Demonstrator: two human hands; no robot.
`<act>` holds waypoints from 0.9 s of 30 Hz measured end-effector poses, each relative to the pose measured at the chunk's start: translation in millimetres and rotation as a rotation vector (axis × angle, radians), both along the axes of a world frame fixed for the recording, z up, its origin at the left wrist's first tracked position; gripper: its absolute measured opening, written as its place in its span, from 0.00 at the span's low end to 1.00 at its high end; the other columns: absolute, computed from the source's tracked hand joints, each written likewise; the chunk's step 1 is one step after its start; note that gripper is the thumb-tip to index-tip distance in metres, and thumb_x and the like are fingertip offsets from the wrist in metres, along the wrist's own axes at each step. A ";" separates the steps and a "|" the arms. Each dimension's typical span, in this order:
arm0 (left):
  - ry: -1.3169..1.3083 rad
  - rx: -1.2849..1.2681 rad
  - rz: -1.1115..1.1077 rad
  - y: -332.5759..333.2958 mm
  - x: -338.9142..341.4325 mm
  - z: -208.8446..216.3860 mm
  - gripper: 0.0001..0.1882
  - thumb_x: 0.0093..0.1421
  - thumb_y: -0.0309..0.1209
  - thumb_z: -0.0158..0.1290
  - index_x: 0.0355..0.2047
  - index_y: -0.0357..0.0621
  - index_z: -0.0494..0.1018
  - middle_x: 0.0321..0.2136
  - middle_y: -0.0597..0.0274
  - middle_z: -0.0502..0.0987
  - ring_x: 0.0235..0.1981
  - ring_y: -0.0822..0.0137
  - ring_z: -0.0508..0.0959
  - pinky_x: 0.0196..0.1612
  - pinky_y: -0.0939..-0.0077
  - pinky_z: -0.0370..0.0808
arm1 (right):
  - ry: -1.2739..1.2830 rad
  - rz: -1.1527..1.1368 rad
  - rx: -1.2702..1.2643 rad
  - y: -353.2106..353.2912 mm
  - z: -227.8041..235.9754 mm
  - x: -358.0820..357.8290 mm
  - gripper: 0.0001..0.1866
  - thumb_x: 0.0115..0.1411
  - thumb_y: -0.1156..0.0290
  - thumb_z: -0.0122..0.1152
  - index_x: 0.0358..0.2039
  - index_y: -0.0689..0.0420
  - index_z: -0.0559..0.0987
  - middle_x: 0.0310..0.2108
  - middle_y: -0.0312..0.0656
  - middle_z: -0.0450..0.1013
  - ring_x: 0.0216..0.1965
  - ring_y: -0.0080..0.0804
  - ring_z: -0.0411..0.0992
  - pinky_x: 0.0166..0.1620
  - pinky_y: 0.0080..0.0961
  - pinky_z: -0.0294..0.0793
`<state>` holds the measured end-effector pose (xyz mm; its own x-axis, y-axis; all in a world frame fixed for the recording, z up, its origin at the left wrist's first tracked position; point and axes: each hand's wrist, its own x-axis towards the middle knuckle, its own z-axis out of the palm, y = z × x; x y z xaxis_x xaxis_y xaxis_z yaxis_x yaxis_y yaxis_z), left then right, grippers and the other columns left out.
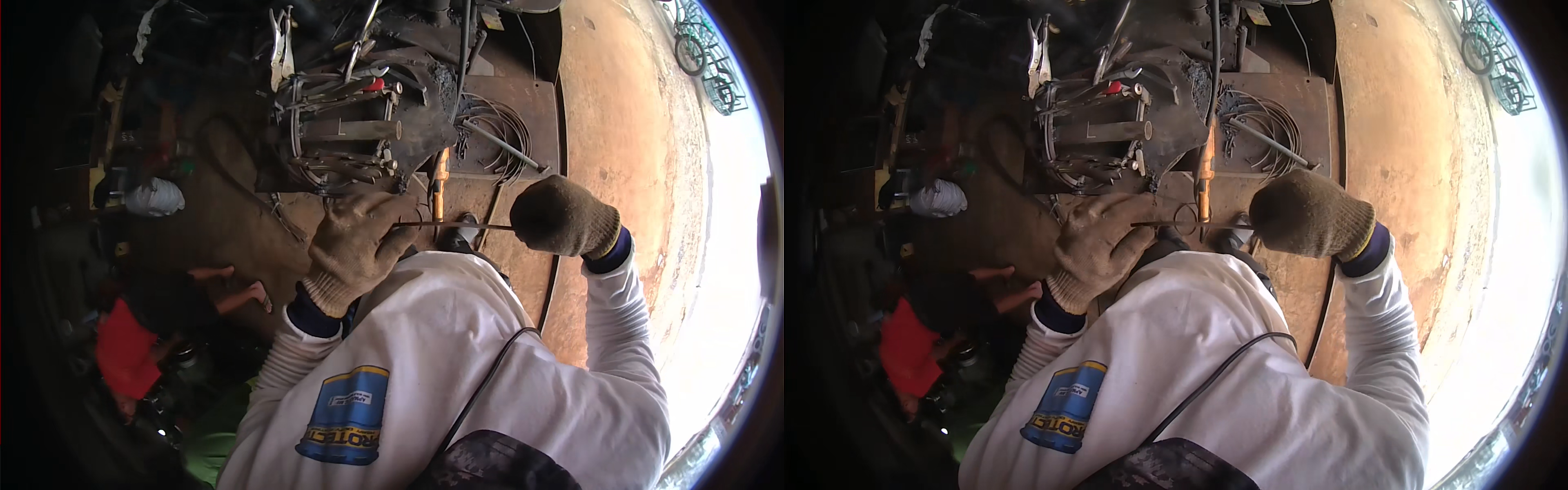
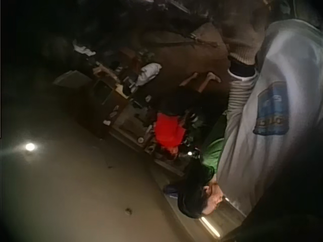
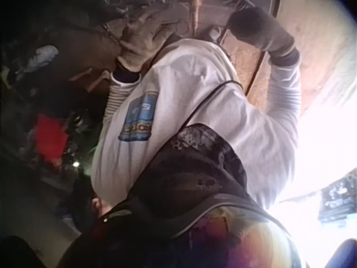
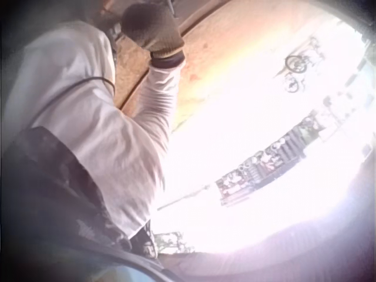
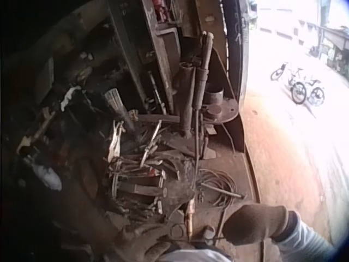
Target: The person uses an angle grinder to cut a metal rod held in a jig, adjusts metal pieces using locking pliers, and then welds the components together.
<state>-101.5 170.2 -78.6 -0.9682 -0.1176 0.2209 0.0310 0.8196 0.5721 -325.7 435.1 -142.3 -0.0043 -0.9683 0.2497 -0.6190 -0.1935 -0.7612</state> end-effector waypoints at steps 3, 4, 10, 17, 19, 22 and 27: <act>-0.149 -0.099 -0.044 0.3 19.3 -5.3 0.13 0.60 0.35 0.61 0.44 0.46 0.81 0.37 0.58 0.83 0.36 0.54 0.83 0.40 0.65 0.81 | 0.139 0.033 0.034 -23.1 14.8 13.1 0.08 0.49 0.68 0.69 0.30 0.55 0.81 0.29 0.44 0.76 0.31 0.46 0.75 0.35 0.38 0.77; -0.196 -0.142 -0.040 1.1 27.1 -6.4 0.13 0.60 0.36 0.61 0.43 0.46 0.81 0.36 0.58 0.83 0.36 0.54 0.83 0.39 0.64 0.81 | 0.203 0.048 0.091 -33.6 30.2 16.4 0.08 0.50 0.68 0.69 0.30 0.55 0.81 0.29 0.44 0.76 0.31 0.46 0.75 0.35 0.38 0.77; -0.220 0.194 0.148 -6.1 48.7 -9.0 0.10 0.60 0.35 0.61 0.39 0.44 0.82 0.30 0.53 0.82 0.30 0.52 0.82 0.35 0.63 0.79 | 0.222 -0.280 0.188 -66.2 57.6 31.8 0.13 0.57 0.64 0.67 0.41 0.56 0.82 0.31 0.42 0.76 0.36 0.39 0.78 0.39 0.31 0.78; -0.103 0.212 0.207 -7.5 67.9 -18.8 0.09 0.59 0.32 0.62 0.38 0.42 0.82 0.27 0.53 0.81 0.28 0.53 0.81 0.33 0.63 0.77 | -0.440 -0.624 -0.108 -76.1 15.2 78.0 0.20 0.61 0.67 0.70 0.49 0.63 0.77 0.34 0.38 0.76 0.29 0.23 0.74 0.33 0.22 0.74; -0.023 0.255 0.219 -1.9 64.2 -12.8 0.07 0.58 0.28 0.63 0.36 0.41 0.83 0.25 0.55 0.80 0.27 0.57 0.80 0.32 0.65 0.77 | -0.786 -0.577 0.046 -79.0 18.9 91.4 0.25 0.64 0.58 0.67 0.53 0.63 0.74 0.33 0.37 0.75 0.29 0.22 0.73 0.34 0.20 0.73; -0.070 0.222 0.172 -1.6 67.2 -17.6 0.06 0.58 0.28 0.64 0.35 0.42 0.83 0.28 0.57 0.82 0.31 0.58 0.81 0.35 0.64 0.78 | -1.066 -0.467 0.103 -92.0 31.2 105.4 0.25 0.67 0.52 0.63 0.48 0.64 0.76 0.30 0.37 0.75 0.28 0.22 0.73 0.31 0.19 0.73; 0.059 0.039 0.129 -5.9 59.7 -17.9 0.16 0.58 0.30 0.63 0.48 0.43 0.80 0.37 0.55 0.83 0.34 0.58 0.83 0.40 0.66 0.80 | -1.181 -0.377 0.214 -105.2 47.1 111.1 0.15 0.70 0.63 0.59 0.48 0.62 0.79 0.29 0.34 0.76 0.30 0.18 0.74 0.33 0.18 0.75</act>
<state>-41.8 164.4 -96.5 -0.9300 -0.2499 0.2697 -0.0388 0.7961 0.6039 -214.6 329.9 -95.2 -0.4022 -0.8789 -0.2564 0.4704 0.0419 -0.8815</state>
